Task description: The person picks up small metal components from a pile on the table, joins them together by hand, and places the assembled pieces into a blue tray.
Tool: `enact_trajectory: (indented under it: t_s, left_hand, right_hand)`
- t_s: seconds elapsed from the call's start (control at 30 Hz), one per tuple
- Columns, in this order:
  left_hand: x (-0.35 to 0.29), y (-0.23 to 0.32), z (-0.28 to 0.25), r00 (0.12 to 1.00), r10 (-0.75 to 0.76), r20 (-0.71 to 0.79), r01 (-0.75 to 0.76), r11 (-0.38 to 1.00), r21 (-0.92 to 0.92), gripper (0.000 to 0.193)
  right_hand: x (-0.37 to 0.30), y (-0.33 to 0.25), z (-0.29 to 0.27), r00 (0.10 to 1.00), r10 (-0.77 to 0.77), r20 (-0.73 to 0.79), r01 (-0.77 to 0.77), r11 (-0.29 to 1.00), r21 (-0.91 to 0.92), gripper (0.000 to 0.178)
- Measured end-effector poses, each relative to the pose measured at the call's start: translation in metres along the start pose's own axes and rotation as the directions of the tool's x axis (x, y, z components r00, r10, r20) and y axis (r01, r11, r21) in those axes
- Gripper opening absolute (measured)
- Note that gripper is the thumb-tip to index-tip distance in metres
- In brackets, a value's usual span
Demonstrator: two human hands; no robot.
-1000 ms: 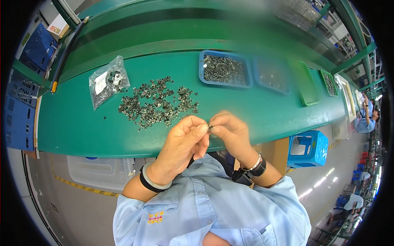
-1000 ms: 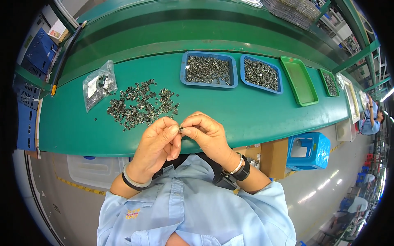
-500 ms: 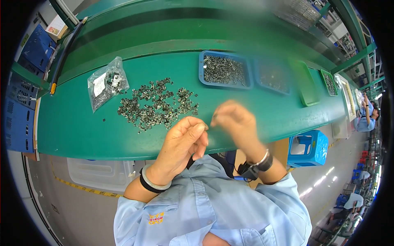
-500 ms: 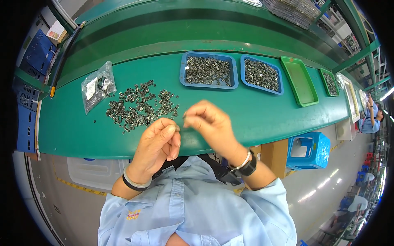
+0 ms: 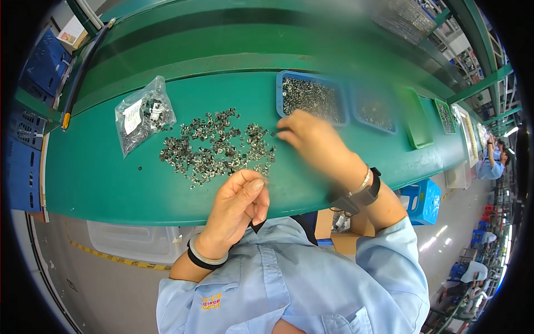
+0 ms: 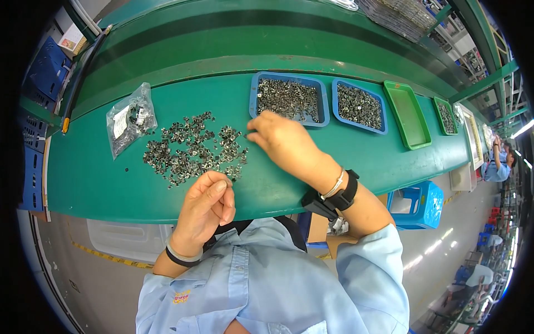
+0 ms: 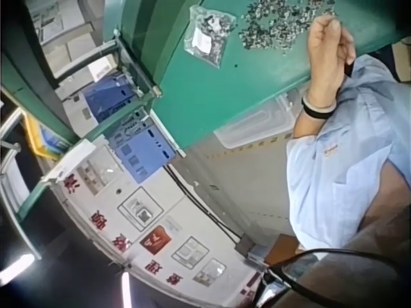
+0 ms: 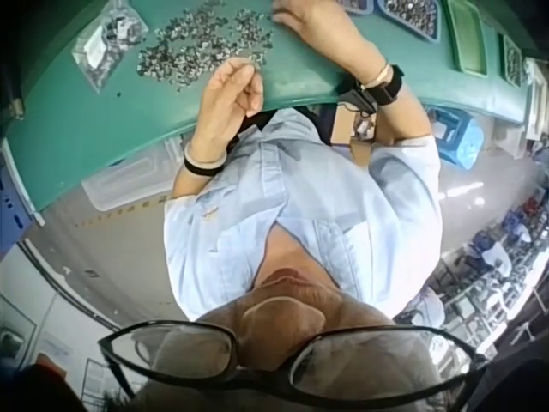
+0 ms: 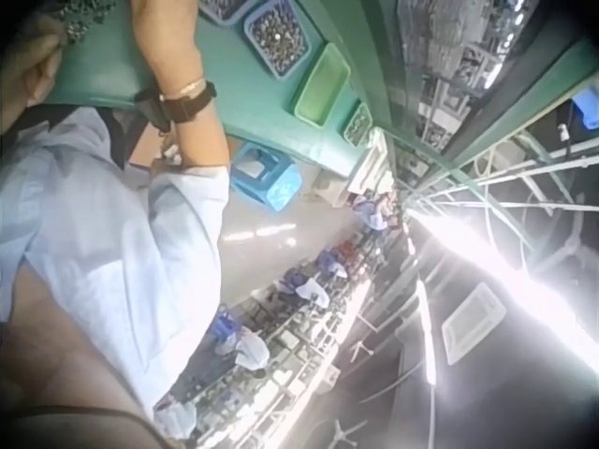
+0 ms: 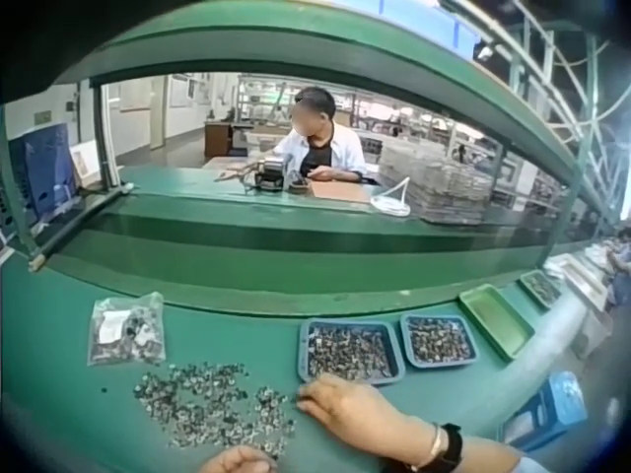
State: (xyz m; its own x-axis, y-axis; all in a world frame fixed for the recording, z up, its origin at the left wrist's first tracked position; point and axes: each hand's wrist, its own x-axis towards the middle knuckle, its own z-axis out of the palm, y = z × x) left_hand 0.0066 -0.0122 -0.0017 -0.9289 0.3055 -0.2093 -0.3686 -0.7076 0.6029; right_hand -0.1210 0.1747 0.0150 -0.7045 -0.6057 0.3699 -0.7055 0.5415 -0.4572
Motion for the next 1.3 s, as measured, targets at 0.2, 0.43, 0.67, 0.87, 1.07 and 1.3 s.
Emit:
enact_trajectory:
  t_s: [0.2, 0.43, 0.67, 0.87, 1.07, 1.3]
  left_hand:
    - [0.0, 0.002, -0.001, 1.0, -0.023, -0.012, 0.023, 1.0, -0.003, 0.013]
    - [0.005, 0.003, 0.009, 0.998, 0.018, -0.068, -0.012, 0.996, 0.088, 0.017]
    - [0.01, 0.002, 0.022, 1.0, 0.001, -0.005, 0.0, 0.993, 0.122, 0.023]
    - [0.012, -0.005, 0.019, 1.0, -0.003, -0.004, 0.003, 0.998, 0.07, 0.023]
    - [0.013, -0.003, 0.021, 1.0, 0.0, -0.004, 0.001, 0.995, 0.097, 0.024]
    - [0.011, 0.001, 0.025, 0.998, 0.031, 0.057, -0.043, 0.973, 0.226, 0.027]
  right_hand:
    - [0.005, -0.012, 0.01, 0.98, 0.109, 0.169, -0.09, 0.989, -0.12, 0.017]
    - [-0.009, -0.035, -0.013, 0.997, -0.061, 0.047, 0.056, 0.992, 0.111, 0.019]
    - [-0.026, -0.057, -0.022, 0.986, -0.166, 0.02, 0.159, 0.967, 0.197, 0.023]
    - [-0.035, -0.058, -0.019, 0.986, -0.128, -0.109, 0.144, 0.977, 0.157, 0.023]
    - [-0.038, -0.057, -0.018, 0.982, -0.106, -0.158, 0.129, 0.982, 0.137, 0.024]
    - [-0.038, -0.065, -0.016, 0.982, -0.094, -0.163, 0.107, 0.991, 0.076, 0.025]
